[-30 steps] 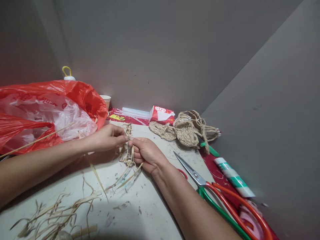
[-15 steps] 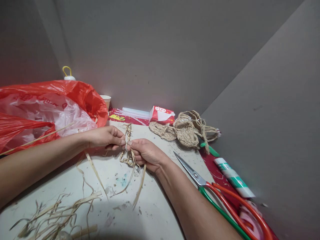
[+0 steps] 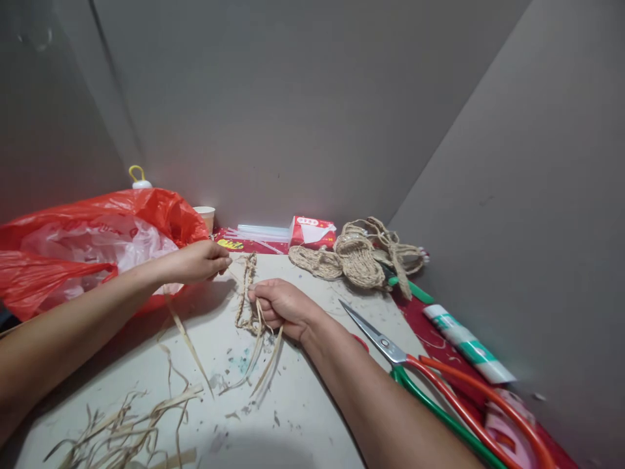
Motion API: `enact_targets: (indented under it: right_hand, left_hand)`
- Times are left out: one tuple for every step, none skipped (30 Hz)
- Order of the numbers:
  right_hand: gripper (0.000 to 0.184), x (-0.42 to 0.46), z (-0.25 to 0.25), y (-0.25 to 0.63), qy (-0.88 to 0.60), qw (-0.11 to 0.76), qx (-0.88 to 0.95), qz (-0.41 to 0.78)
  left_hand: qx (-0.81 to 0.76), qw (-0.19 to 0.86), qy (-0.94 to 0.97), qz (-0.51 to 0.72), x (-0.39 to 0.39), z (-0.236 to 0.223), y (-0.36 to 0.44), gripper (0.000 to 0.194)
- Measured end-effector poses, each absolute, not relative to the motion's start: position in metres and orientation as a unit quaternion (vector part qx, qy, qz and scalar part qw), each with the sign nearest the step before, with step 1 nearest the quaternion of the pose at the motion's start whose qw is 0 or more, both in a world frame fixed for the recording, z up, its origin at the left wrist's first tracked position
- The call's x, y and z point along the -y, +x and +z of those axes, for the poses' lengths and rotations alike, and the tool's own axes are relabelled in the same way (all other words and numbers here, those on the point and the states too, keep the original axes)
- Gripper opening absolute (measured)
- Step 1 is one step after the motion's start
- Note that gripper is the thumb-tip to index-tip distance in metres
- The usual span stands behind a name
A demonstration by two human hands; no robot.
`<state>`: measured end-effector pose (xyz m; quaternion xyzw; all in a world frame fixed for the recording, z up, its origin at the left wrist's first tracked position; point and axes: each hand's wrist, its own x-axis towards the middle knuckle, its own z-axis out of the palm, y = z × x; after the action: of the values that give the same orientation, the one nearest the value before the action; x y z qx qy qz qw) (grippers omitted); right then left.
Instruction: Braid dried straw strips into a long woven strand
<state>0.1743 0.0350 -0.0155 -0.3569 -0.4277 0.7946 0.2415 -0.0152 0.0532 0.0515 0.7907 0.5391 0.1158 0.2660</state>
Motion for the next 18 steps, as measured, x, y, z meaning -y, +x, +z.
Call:
enact_targets:
  right_hand:
    - [0.019, -0.035, -0.015, 0.174, -0.355, 0.243, 0.427, 0.795]
    - [0.019, -0.035, -0.015, 0.174, -0.354, 0.243, 0.426, 0.796]
    - [0.019, -0.035, -0.015, 0.174, -0.353, 0.244, 0.425, 0.797]
    - [0.019, -0.035, -0.016, 0.173, -0.353, 0.243, 0.426, 0.797]
    - [0.019, -0.035, -0.016, 0.173, -0.353, 0.242, 0.426, 0.797]
    - [0.019, -0.035, -0.017, 0.173, -0.353, 0.24, 0.427, 0.797]
    - [0.019, -0.035, -0.017, 0.174, -0.353, 0.238, 0.428, 0.797]
    - [0.02, -0.035, -0.017, 0.174, -0.352, 0.235, 0.429, 0.798]
    - [0.021, -0.035, -0.018, 0.174, -0.351, 0.233, 0.43, 0.798]
    - [0.023, -0.035, -0.018, 0.174, -0.349, 0.23, 0.432, 0.799]
    - [0.025, -0.035, -0.018, 0.174, -0.346, 0.228, 0.434, 0.8]
    - [0.026, -0.035, -0.019, 0.174, -0.342, 0.227, 0.435, 0.801]
    - [0.027, -0.035, -0.019, 0.173, -0.34, 0.226, 0.436, 0.802]
    - [0.027, -0.036, -0.02, 0.173, -0.339, 0.225, 0.435, 0.803]
    - [0.027, -0.036, -0.021, 0.173, -0.341, 0.225, 0.434, 0.803]
    - [0.026, -0.036, -0.021, 0.173, -0.344, 0.223, 0.432, 0.803]
    - [0.026, -0.036, -0.022, 0.172, -0.347, 0.222, 0.43, 0.803]
    - [0.025, -0.036, -0.022, 0.172, -0.348, 0.221, 0.429, 0.804]
  left_hand:
    - [-0.549, 0.219, 0.798, 0.118, -0.053, 0.06, -0.012, 0.026]
    - [-0.555, 0.172, 0.805, 0.124, -0.053, 0.069, -0.007, 0.026]
    - [-0.555, 0.127, 0.811, 0.133, -0.053, 0.079, -0.002, 0.027]
    - [-0.555, 0.09, 0.815, 0.141, -0.052, 0.089, 0.003, 0.027]
    - [-0.548, 0.062, 0.82, 0.151, -0.051, 0.1, 0.008, 0.026]
    - [-0.54, 0.045, 0.825, 0.161, -0.05, 0.11, 0.012, 0.025]
    - [-0.534, 0.04, 0.828, 0.167, -0.048, 0.12, 0.015, 0.023]
    - [-0.527, 0.039, 0.832, 0.171, -0.046, 0.128, 0.017, 0.021]
    - [-0.522, 0.036, 0.836, 0.168, -0.044, 0.136, 0.017, 0.02]
    - [-0.519, 0.028, 0.84, 0.159, -0.041, 0.141, 0.015, 0.02]
    - [-0.518, 0.014, 0.843, 0.144, -0.038, 0.145, 0.012, 0.02]
    - [-0.519, -0.003, 0.846, 0.122, -0.034, 0.148, 0.006, 0.021]
    - [-0.522, -0.016, 0.847, 0.093, -0.03, 0.149, -0.001, 0.021]
    - [-0.527, -0.024, 0.847, 0.064, -0.026, 0.149, -0.009, 0.021]
    - [-0.533, -0.026, 0.845, 0.036, -0.021, 0.149, -0.019, 0.021]
    - [-0.541, -0.026, 0.841, 0.011, -0.017, 0.147, -0.031, 0.02]
    - [-0.551, -0.026, 0.834, -0.005, -0.014, 0.144, -0.042, 0.02]
    - [-0.566, -0.027, 0.824, -0.014, -0.011, 0.14, -0.054, 0.019]
